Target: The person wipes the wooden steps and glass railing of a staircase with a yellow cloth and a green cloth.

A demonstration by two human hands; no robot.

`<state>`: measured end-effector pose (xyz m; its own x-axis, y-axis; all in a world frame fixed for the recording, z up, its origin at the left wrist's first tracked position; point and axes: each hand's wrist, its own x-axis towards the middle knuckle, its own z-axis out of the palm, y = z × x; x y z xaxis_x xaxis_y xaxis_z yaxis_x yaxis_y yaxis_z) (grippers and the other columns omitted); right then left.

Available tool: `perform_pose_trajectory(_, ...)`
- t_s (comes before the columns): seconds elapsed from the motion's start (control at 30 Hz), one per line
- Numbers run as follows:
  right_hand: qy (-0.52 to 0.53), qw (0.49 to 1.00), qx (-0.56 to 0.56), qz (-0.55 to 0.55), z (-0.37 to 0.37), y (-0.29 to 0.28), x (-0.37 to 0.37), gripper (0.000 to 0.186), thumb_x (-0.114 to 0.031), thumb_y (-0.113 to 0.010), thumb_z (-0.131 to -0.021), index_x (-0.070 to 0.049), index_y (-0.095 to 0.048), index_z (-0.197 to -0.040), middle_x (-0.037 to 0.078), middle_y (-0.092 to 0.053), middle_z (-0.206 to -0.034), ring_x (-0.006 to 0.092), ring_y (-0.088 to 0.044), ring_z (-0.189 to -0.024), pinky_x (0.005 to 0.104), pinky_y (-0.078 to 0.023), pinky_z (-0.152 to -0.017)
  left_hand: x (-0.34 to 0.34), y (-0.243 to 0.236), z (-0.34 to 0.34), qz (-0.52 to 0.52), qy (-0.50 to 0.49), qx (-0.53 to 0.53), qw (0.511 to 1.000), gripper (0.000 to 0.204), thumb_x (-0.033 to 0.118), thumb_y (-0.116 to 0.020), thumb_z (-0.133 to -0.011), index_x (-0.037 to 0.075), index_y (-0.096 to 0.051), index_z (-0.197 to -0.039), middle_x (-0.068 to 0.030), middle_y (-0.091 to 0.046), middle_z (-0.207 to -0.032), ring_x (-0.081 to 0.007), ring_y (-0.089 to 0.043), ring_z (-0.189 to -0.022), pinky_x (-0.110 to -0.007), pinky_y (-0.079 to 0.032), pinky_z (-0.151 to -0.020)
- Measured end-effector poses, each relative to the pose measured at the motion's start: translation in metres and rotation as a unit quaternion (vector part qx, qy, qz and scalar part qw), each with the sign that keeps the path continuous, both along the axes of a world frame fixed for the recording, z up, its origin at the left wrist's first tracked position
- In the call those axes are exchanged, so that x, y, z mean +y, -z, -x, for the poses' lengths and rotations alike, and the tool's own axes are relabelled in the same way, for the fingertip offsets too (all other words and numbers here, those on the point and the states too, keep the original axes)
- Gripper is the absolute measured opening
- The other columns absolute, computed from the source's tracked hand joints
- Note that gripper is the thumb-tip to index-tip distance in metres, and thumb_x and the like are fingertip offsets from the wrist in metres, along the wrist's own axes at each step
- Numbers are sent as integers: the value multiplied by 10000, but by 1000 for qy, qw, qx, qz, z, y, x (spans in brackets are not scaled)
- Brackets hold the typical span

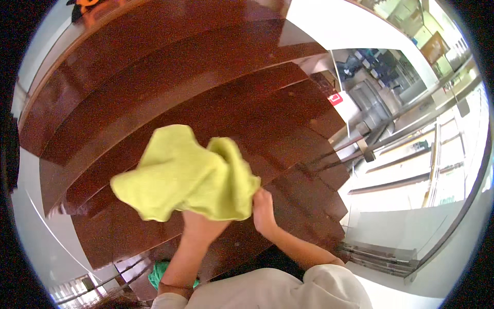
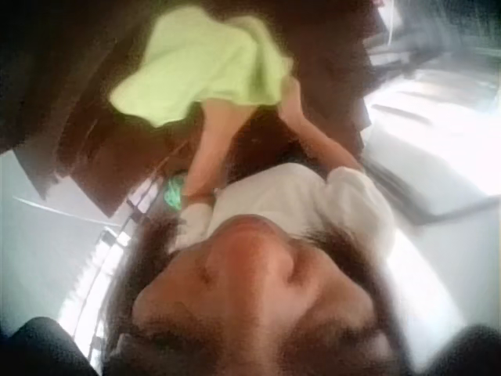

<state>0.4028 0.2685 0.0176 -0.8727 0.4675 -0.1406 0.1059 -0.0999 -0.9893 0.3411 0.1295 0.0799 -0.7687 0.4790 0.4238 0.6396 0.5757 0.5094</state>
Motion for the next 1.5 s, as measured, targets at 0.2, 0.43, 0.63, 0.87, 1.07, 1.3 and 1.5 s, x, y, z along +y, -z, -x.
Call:
perform_pose_trajectory(0.2, 151, 982, 37, 103, -10, 5, 50, 408, -240, -499, -947, -1, -452, -1274, 121, -560, -1207, 202, -553, -1091, 339, -461, -924, 75, -12, -36, 227, 179, -17, 957, 392, 319, -607, -830, 61, -625, -1124, -186, -635, -1069, -340, -586, -1046, -468, -437, -926)
perform_pose_trajectory(0.43, 243, 889, 220, 320, 110, 28, 200, 432, -355, -370, -1007, -69, -426, -1326, 83, -504, -1296, 219, -509, -1156, 363, -440, -962, 62, 63, 92, 147, 178, -186, 955, 522, 199, -571, -874, 38, -439, -1353, -224, -406, -1402, -433, -349, -1296, -528, -251, -1095)
perform_pose_trajectory(0.63, 271, 875, 304, 263, 213, 47, 319, 456, -425, -336, -1017, -97, -415, -1323, 72, -479, -1261, 227, -479, -1149, 378, -415, -983, 60, 135, 161, 262, -45, -98, 959, 647, 422, -472, -932, 98, -287, -1460, -169, -164, -1542, -366, -157, -1415, -540, -89, -1153)
perform_pose_trajectory(0.87, 271, 893, 317, 169, 322, 48, 438, 412, -332, -436, -993, -57, -458, -1299, 63, -543, -1176, 210, -533, -1058, 350, -472, -900, 65, 121, 159, 339, -47, -134, 930, 713, 472, -523, -885, 102, -302, -1453, -150, -170, -1542, -353, -159, -1415, -562, -67, -1146)
perform_pose_trajectory(1.07, 197, 923, 301, 139, 374, 39, 553, 340, -287, -406, -959, -46, -610, -1084, 77, -622, -950, 208, -594, -850, 346, -506, -725, 69, 119, 170, 338, -35, -149, 929, 743, 502, -535, -866, 83, -318, -1440, -175, -175, -1532, -387, -159, -1408, -580, -59, -1137)
perform_pose_trajectory(1.3, 157, 921, 300, 191, 414, 52, 605, 370, -336, -433, -942, -54, -607, -1108, 83, -630, -981, 230, -600, -881, 376, -509, -757, 70, 116, 177, 356, -34, -155, 921, 746, 514, -516, -865, 72, -310, -1431, -200, -186, -1523, -427, -168, -1396, -598, -62, -1126)
perform_pose_trajectory(1.5, 133, 922, 296, 213, 457, 68, 615, 403, -377, -457, -927, -61, -605, -1129, 89, -637, -1007, 248, -606, -909, 401, -512, -785, 66, 120, 177, 360, -24, -137, 923, 743, 531, -513, -858, 54, -348, -1404, -223, -213, -1506, -458, -203, -1371, -620, -94, -1107)
